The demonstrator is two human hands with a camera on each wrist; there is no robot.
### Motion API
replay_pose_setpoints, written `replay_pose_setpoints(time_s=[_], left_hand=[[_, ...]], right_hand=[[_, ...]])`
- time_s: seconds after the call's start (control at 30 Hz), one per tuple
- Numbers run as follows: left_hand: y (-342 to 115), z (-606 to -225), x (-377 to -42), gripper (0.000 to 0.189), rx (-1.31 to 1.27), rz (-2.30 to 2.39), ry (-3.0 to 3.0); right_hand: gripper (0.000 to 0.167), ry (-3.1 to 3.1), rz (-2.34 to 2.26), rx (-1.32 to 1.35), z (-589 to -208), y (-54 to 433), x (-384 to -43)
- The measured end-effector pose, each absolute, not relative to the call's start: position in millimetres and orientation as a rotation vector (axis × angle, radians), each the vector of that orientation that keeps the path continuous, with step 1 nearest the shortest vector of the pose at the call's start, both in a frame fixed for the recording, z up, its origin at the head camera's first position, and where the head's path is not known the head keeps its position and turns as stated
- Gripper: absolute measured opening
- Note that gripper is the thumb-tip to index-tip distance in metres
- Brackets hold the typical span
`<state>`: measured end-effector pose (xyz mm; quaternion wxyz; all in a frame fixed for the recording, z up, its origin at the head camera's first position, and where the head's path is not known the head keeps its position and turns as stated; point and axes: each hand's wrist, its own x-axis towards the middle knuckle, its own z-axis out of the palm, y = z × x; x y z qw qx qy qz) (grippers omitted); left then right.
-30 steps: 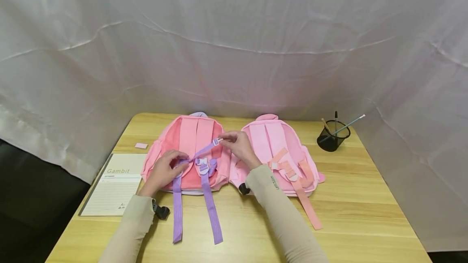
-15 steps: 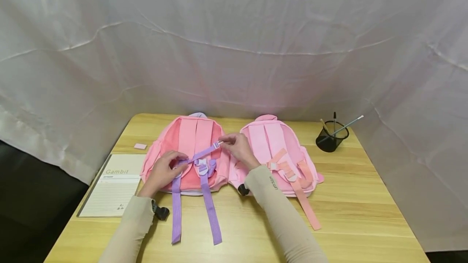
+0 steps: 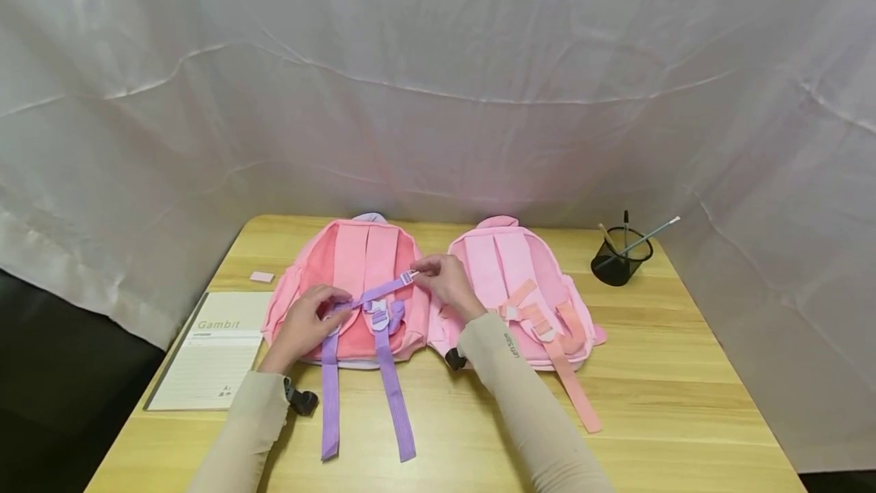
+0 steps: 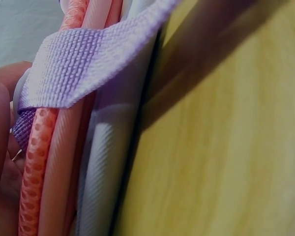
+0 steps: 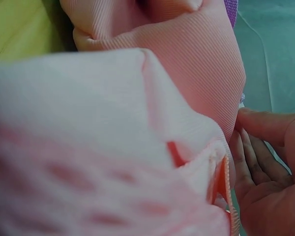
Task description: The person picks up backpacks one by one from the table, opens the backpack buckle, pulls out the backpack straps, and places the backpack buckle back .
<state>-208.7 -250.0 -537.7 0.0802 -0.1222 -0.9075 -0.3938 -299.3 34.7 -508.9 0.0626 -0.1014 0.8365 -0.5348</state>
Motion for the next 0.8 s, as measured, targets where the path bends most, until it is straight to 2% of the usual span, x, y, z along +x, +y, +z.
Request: replay_pose_setpoints(time_s=[0.8], left_hand=[[-249.6, -538.1, -206.9, 0.024, -0.364, -1.179, -2.709]], right_hand=[[0.021, 2.591, -1.552, -0.370, -510.2, 34.2, -297.3]])
